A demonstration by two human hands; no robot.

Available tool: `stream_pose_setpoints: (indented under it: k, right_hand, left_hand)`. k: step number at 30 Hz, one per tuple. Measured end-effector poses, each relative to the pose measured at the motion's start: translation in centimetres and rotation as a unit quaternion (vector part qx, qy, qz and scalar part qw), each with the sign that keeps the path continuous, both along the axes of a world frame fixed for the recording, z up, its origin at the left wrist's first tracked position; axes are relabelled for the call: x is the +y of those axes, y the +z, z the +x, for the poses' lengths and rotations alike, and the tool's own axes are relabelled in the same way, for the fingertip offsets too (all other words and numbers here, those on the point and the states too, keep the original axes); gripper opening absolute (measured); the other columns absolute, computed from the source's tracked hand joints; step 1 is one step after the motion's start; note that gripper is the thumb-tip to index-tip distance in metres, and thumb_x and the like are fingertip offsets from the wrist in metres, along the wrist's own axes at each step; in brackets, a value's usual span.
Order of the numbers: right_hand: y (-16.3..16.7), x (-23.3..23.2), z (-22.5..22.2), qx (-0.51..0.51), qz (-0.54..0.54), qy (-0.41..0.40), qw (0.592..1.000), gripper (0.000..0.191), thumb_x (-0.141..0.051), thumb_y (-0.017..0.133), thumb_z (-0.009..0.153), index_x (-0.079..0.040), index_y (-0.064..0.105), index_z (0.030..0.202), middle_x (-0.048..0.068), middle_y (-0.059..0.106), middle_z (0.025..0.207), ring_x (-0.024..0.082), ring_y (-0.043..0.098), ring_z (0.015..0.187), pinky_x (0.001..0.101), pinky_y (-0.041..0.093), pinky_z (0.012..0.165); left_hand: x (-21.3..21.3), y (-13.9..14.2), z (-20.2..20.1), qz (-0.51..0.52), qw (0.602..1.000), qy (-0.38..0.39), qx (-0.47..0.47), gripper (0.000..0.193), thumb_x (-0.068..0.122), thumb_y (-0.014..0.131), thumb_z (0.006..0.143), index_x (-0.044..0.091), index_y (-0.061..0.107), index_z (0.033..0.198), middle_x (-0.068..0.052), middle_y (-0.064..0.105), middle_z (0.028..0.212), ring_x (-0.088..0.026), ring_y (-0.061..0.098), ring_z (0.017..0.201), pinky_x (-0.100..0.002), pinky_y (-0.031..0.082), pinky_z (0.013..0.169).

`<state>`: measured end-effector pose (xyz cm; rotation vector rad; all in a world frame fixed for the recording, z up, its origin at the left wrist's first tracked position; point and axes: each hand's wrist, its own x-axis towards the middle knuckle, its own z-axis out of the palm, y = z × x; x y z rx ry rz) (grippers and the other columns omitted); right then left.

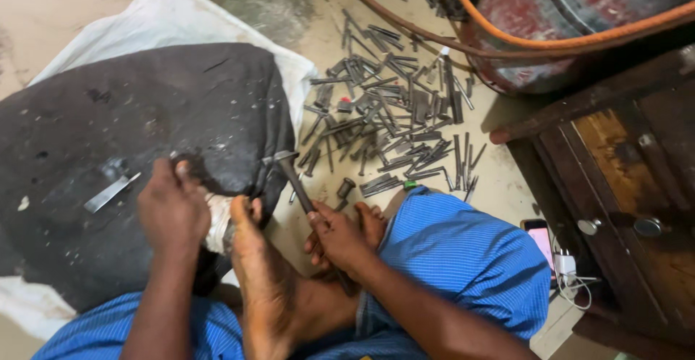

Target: The person holds a small cylindrical metal object in the left hand and repeatedly strikes it with a hammer using a punch held in the right hand. The person occasionally rotates the object to work on different sides and selects different punches from a pile on the floor.

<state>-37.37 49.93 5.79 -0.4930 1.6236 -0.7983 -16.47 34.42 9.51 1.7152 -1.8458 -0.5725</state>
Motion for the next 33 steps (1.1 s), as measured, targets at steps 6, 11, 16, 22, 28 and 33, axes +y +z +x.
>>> stream_pose_setpoints:
  k: [6, 11, 16, 22, 28, 33]
  right_hand:
    - [0.3, 0.3, -0.4, -0.044, -0.038, 0.01, 0.998, 0.044, -0.028, 0.046, 0.108, -0.012, 0.049, 0.149, 0.004, 0.067, 0.072, 0.01, 0.059, 0.046, 0.0231, 0.045, 0.04]
    - [0.7, 0.4, -0.1, -0.065, -0.045, 0.004, 0.997, 0.039, -0.025, 0.046, 0.108, -0.007, 0.053, 0.141, 0.004, 0.066, 0.073, 0.01, 0.058, 0.046, 0.0236, 0.044, 0.04]
    - [0.9, 0.6, 0.1, -0.056, -0.052, 0.001, 0.997, 0.042, -0.025, 0.05, 0.107, -0.005, 0.052, 0.144, 0.005, 0.067, 0.08, 0.01, 0.06, 0.05, 0.024, 0.048, 0.044]
    - [1.5, 0.9, -0.5, 0.079, -0.067, 0.048, 0.993, 0.063, -0.021, 0.068, 0.095, -0.011, 0.042, 0.151, 0.008, 0.07, 0.107, 0.016, 0.071, 0.081, 0.0304, 0.058, 0.067]
    - [3.5, 1.7, -2.9, 0.22, -0.09, 0.097, 0.966, 0.053, -0.025, 0.074, 0.09, -0.011, 0.06, 0.14, 0.014, 0.07, 0.12, 0.02, 0.073, 0.101, 0.0323, 0.058, 0.087]
    - [5.2, 3.3, -5.3, 0.192, -0.083, 0.106, 0.972, 0.052, -0.028, 0.068, 0.09, -0.011, 0.061, 0.138, 0.014, 0.068, 0.128, 0.026, 0.074, 0.107, 0.0351, 0.06, 0.092]
  left_hand:
    - [0.6, -1.2, 1.0, -0.051, 0.997, -0.038, 0.042, 0.023, 0.013, 0.056, 0.114, -0.001, 0.058, 0.096, -0.018, 0.072, 0.089, -0.039, 0.071, 0.081, -0.048, 0.053, 0.072]
    - [1.0, -1.8, 1.6, -0.055, 0.995, -0.041, 0.068, 0.026, 0.012, 0.055, 0.116, -0.002, 0.058, 0.094, -0.017, 0.073, 0.087, -0.034, 0.072, 0.078, -0.042, 0.053, 0.069]
    - [1.8, -1.7, 2.0, -0.1, 0.984, -0.079, 0.121, 0.024, 0.007, 0.052, 0.118, -0.002, 0.059, 0.097, -0.015, 0.074, 0.085, -0.026, 0.073, 0.073, -0.036, 0.055, 0.074]
    - [2.4, -1.7, 2.5, -0.12, 0.976, -0.095, 0.157, 0.02, 0.007, 0.05, 0.118, -0.002, 0.058, 0.102, -0.013, 0.074, 0.086, -0.023, 0.074, 0.078, -0.031, 0.056, 0.075]
    - [2.3, -1.7, 3.3, -0.101, 0.984, -0.076, 0.128, 0.021, 0.011, 0.052, 0.119, -0.001, 0.06, 0.103, -0.011, 0.074, 0.089, -0.024, 0.074, 0.079, -0.035, 0.056, 0.08]
    - [1.6, 0.0, 6.7, -0.133, 0.988, -0.069, 0.045, 0.022, 0.013, 0.053, 0.121, 0.0, 0.065, 0.107, -0.014, 0.074, 0.102, -0.031, 0.072, 0.096, -0.04, 0.053, 0.086]
